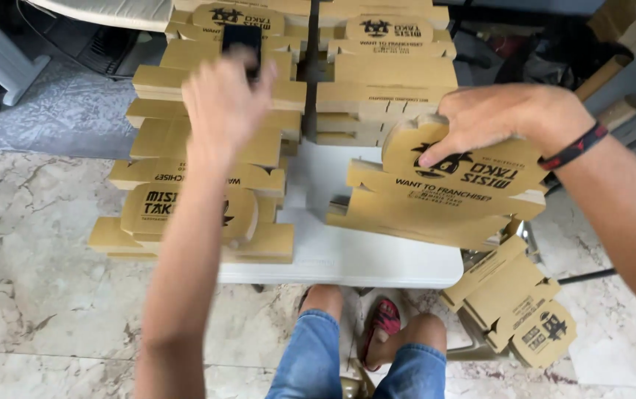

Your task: Folding flat cardboard templates into boxes and stacking them on a table

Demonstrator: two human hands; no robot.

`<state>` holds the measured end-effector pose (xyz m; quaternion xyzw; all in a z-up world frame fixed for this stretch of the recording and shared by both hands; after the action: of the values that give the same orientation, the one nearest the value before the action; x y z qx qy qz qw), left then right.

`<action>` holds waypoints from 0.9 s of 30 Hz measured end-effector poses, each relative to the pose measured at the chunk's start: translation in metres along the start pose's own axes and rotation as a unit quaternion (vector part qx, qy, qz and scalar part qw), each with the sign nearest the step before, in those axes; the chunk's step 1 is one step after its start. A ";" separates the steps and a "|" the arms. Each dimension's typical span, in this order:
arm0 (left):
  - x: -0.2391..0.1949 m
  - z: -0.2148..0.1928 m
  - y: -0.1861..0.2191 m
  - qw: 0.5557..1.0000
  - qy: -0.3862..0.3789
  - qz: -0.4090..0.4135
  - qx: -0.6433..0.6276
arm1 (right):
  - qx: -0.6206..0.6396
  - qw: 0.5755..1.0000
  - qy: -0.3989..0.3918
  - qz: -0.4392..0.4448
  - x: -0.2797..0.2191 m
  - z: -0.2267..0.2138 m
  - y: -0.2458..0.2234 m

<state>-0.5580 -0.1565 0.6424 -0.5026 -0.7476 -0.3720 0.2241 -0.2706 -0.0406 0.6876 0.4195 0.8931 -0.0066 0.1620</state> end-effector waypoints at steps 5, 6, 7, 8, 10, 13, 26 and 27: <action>0.108 0.148 -0.102 0.998 -0.013 0.044 0.040 | 0.015 1.000 0.020 0.016 0.005 -0.001 0.005; 0.115 0.170 -0.110 0.993 -0.052 0.049 0.092 | 0.013 0.999 0.012 0.035 0.003 0.000 0.007; 0.112 0.182 -0.121 0.993 -0.051 0.051 0.093 | 0.014 0.999 0.014 0.035 0.002 -0.005 0.004; 0.108 0.202 -0.129 0.986 -0.089 0.062 0.128 | 0.003 0.999 0.007 0.039 0.000 -0.007 0.003; 0.105 0.223 -0.138 0.975 -0.134 0.076 0.162 | -0.004 0.999 -0.005 0.045 -0.001 -0.010 0.002; 0.104 0.216 -0.133 0.985 -0.055 0.083 0.139 | -0.002 0.999 -0.011 0.036 0.000 -0.012 0.003; 0.094 0.136 -0.132 1.000 -0.004 -0.005 0.013 | -0.025 0.999 -0.024 -0.024 0.008 -0.006 0.006; 0.089 0.119 -0.128 0.999 -0.005 -0.039 -0.024 | -0.028 0.999 -0.021 -0.026 0.007 -0.004 0.006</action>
<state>-0.7061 -0.0395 0.5894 -0.4803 -0.7585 -0.3955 0.1937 -0.2711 -0.0311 0.6903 0.3910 0.9001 0.0050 0.1919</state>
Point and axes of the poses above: each hand's wrist, its own x-axis towards the middle knuckle, its own z-axis out of the palm, y = z × x, the point moved 4 cm from there along x, towards the middle knuckle, and after that the axes turned 13 degrees about y, right-handed, at the moved point
